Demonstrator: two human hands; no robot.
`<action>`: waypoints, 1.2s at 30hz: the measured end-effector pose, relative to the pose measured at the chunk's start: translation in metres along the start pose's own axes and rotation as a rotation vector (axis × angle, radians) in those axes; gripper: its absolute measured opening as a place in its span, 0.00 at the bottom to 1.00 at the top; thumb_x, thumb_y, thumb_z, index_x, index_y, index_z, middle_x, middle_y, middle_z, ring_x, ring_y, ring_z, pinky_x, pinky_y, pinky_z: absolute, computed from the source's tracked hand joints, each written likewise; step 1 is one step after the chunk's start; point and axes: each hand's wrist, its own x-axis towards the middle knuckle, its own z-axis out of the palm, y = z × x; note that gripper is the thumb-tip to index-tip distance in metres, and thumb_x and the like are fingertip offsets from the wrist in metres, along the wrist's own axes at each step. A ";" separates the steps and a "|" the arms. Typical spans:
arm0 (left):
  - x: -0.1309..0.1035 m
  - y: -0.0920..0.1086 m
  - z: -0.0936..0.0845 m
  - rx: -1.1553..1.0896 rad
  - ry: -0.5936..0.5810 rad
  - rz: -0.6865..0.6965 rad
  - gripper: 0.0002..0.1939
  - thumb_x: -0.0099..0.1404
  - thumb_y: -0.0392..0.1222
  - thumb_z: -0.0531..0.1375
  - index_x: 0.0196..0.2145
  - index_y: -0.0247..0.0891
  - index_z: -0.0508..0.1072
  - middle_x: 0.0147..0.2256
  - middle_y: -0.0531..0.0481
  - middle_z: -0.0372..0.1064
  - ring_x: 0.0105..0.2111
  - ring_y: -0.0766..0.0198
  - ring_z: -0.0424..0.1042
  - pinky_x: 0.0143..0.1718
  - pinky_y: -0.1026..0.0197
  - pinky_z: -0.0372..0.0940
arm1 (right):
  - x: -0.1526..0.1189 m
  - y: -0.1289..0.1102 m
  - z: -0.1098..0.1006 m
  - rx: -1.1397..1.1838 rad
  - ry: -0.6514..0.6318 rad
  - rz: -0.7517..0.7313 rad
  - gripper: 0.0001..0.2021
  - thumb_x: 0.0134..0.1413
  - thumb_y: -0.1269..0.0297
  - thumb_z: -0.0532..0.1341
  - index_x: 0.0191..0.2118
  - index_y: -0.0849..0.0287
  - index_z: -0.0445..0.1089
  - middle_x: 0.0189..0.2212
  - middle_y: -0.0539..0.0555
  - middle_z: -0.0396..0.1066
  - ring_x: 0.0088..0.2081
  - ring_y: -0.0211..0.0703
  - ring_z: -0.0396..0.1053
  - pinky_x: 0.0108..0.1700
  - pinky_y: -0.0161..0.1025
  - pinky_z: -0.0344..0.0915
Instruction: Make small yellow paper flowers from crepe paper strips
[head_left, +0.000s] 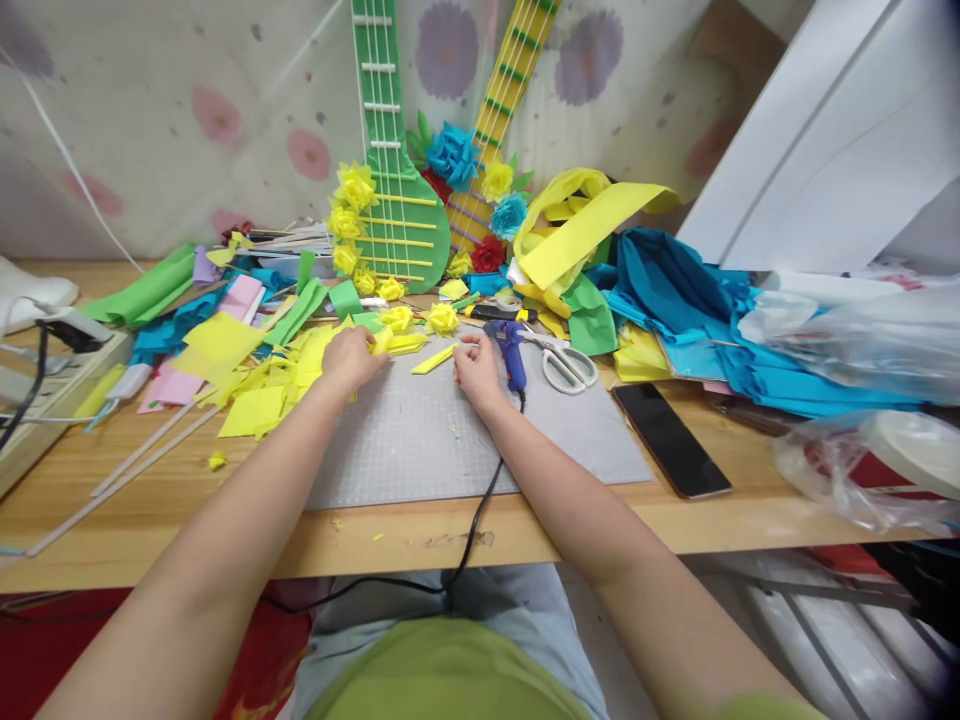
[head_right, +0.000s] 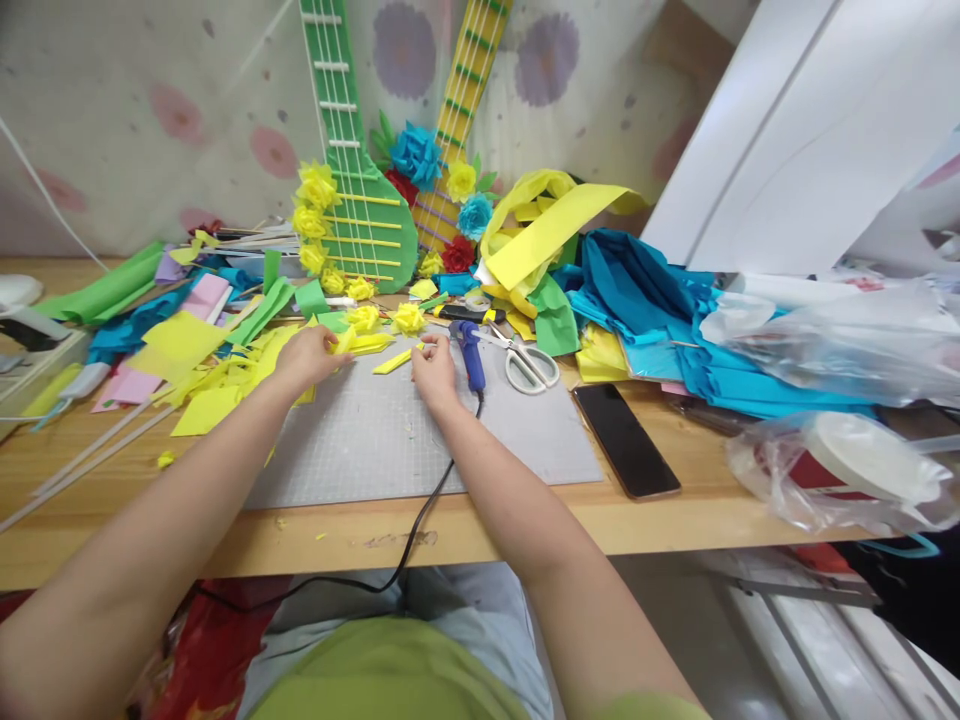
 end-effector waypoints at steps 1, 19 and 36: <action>0.000 0.001 0.001 -0.018 -0.013 -0.013 0.18 0.49 0.51 0.60 0.37 0.41 0.68 0.41 0.44 0.70 0.43 0.53 0.68 0.41 0.57 0.62 | -0.001 0.000 0.000 -0.008 -0.004 -0.009 0.10 0.47 0.65 0.54 0.38 0.54 0.56 0.16 0.39 0.57 0.17 0.31 0.58 0.21 0.28 0.54; -0.038 0.039 -0.004 -0.275 -0.015 0.132 0.16 0.55 0.49 0.55 0.40 0.42 0.66 0.39 0.51 0.70 0.32 0.63 0.69 0.32 0.63 0.60 | -0.021 -0.020 0.011 0.244 -0.447 0.081 0.17 0.49 0.59 0.58 0.45 0.58 0.62 0.31 0.49 0.68 0.27 0.33 0.68 0.20 0.27 0.61; 0.001 0.017 0.001 -0.289 0.069 0.197 0.14 0.52 0.36 0.54 0.38 0.39 0.69 0.43 0.47 0.67 0.36 0.62 0.68 0.41 0.60 0.62 | -0.010 -0.009 0.009 0.202 -0.314 0.082 0.04 0.46 0.69 0.57 0.31 0.59 0.60 0.20 0.43 0.63 0.19 0.27 0.62 0.16 0.24 0.54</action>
